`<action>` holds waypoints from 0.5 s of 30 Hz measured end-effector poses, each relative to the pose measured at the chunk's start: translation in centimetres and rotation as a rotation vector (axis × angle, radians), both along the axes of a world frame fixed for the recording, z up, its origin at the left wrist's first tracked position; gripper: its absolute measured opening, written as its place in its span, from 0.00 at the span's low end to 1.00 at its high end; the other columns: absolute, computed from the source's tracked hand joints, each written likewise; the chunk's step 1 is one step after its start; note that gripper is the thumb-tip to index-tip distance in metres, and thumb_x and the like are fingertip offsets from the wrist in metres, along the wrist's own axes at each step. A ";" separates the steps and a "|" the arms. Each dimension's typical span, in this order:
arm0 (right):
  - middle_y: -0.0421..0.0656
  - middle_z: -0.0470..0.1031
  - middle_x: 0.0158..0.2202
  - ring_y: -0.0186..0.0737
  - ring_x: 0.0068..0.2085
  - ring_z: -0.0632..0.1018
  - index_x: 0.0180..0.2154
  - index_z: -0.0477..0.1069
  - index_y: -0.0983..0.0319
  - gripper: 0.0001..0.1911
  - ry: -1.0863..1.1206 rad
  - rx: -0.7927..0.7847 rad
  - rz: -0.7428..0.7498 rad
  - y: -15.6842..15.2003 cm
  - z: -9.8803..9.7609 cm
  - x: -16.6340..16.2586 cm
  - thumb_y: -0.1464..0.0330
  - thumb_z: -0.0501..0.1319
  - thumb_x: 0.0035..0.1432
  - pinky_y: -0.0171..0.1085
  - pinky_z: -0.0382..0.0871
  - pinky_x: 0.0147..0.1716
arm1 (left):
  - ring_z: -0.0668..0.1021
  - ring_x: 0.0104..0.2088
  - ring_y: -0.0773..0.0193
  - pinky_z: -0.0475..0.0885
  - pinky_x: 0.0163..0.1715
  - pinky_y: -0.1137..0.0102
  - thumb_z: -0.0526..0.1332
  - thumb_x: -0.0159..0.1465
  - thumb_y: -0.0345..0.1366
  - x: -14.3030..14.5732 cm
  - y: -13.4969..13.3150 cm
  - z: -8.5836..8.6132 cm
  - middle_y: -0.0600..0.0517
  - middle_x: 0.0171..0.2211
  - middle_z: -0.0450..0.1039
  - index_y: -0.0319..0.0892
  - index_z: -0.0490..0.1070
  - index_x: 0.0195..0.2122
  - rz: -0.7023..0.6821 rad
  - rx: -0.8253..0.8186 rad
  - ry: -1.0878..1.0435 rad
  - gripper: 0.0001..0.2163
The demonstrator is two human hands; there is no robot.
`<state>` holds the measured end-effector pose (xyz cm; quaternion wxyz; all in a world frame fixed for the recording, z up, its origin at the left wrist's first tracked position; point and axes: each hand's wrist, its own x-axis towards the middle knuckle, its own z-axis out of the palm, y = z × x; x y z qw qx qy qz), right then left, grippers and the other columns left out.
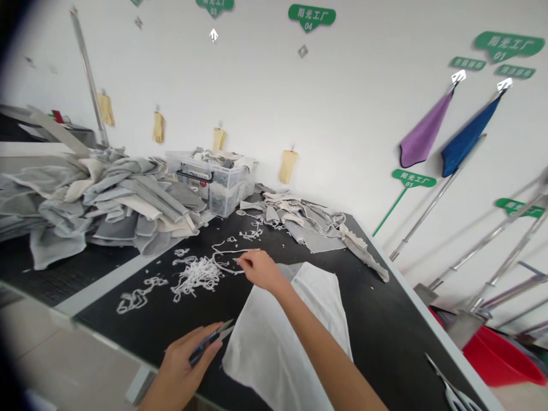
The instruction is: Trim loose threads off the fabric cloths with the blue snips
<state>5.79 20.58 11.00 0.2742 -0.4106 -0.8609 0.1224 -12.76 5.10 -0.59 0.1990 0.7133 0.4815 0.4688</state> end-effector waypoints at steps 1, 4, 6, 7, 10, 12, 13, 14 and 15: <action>0.41 0.76 0.29 0.35 0.31 0.73 0.32 0.79 0.59 0.11 -0.049 0.014 0.017 0.6 0.0 -1.1 0.67 0.59 0.63 0.33 0.62 0.33 | 0.81 0.45 0.61 0.79 0.46 0.70 0.59 0.67 0.43 0.0 0.0 0.0 0.53 0.45 0.80 0.53 0.75 0.50 -0.004 0.008 0.019 0.12; 0.41 0.73 0.28 0.36 0.31 0.73 0.32 0.80 0.59 0.10 -0.149 0.040 0.048 2.5 -0.4 -4.1 0.66 0.61 0.62 0.33 0.60 0.31 | 0.81 0.45 0.61 0.79 0.46 0.71 0.58 0.67 0.43 -0.1 0.0 -0.3 0.51 0.45 0.79 0.52 0.75 0.51 -0.004 0.044 0.066 0.13; 0.41 0.73 0.30 0.36 0.33 0.73 0.33 0.81 0.58 0.09 -0.176 0.036 0.080 3.5 -0.8 -5.7 0.66 0.61 0.62 0.33 0.60 0.32 | 0.82 0.43 0.60 0.79 0.45 0.71 0.58 0.67 0.43 -0.1 0.0 -0.5 0.50 0.45 0.80 0.51 0.74 0.51 -0.009 0.057 0.083 0.14; 0.41 0.74 0.30 0.36 0.33 0.73 0.34 0.81 0.57 0.08 -0.184 0.030 0.098 3.9 -1.1 -6.5 0.66 0.62 0.61 0.33 0.60 0.32 | 0.82 0.42 0.61 0.79 0.44 0.71 0.58 0.67 0.43 -0.1 0.0 -0.6 0.49 0.44 0.80 0.50 0.74 0.51 -0.017 0.058 0.087 0.14; 0.41 0.75 0.30 0.37 0.33 0.75 0.37 0.81 0.57 0.06 -0.206 -0.008 0.152 4.7 -1.7 -8.3 0.67 0.67 0.55 0.33 0.61 0.31 | 0.82 0.37 0.61 0.79 0.42 0.72 0.57 0.67 0.42 -0.1 0.0 -0.7 0.47 0.42 0.80 0.48 0.75 0.52 -0.042 0.044 0.088 0.14; 0.40 0.77 0.29 0.37 0.31 0.76 0.39 0.81 0.58 0.10 -0.209 -0.050 0.177 5.0 -2.0 -9.2 0.68 0.70 0.51 0.32 0.62 0.31 | 0.82 0.37 0.61 0.80 0.41 0.71 0.57 0.67 0.42 -0.2 0.0 -0.8 0.46 0.41 0.80 0.48 0.75 0.51 -0.038 0.048 0.083 0.15; 0.39 0.78 0.28 0.37 0.30 0.77 0.40 0.81 0.59 0.13 -0.204 -0.074 0.185 5.2 -2.0 -9.4 0.69 0.70 0.50 0.32 0.64 0.31 | 0.82 0.37 0.60 0.80 0.40 0.71 0.57 0.67 0.43 -0.2 0.0 -0.8 0.46 0.41 0.80 0.48 0.75 0.51 -0.034 0.050 0.082 0.15; 0.39 0.79 0.28 0.36 0.30 0.78 0.42 0.80 0.59 0.14 -0.195 -0.097 0.190 5.3 -2.1 -9.6 0.71 0.70 0.50 0.32 0.65 0.31 | 0.82 0.37 0.60 0.80 0.40 0.71 0.57 0.67 0.43 -0.2 0.0 -0.8 0.46 0.41 0.80 0.48 0.75 0.51 -0.033 0.053 0.081 0.15; 0.39 0.80 0.28 0.36 0.30 0.79 0.43 0.79 0.60 0.16 -0.183 -0.121 0.194 5.4 -2.0 -9.6 0.73 0.69 0.50 0.31 0.67 0.32 | 0.83 0.37 0.60 0.80 0.40 0.71 0.57 0.67 0.43 -0.2 0.0 -0.9 0.46 0.41 0.80 0.48 0.75 0.51 -0.034 0.057 0.080 0.15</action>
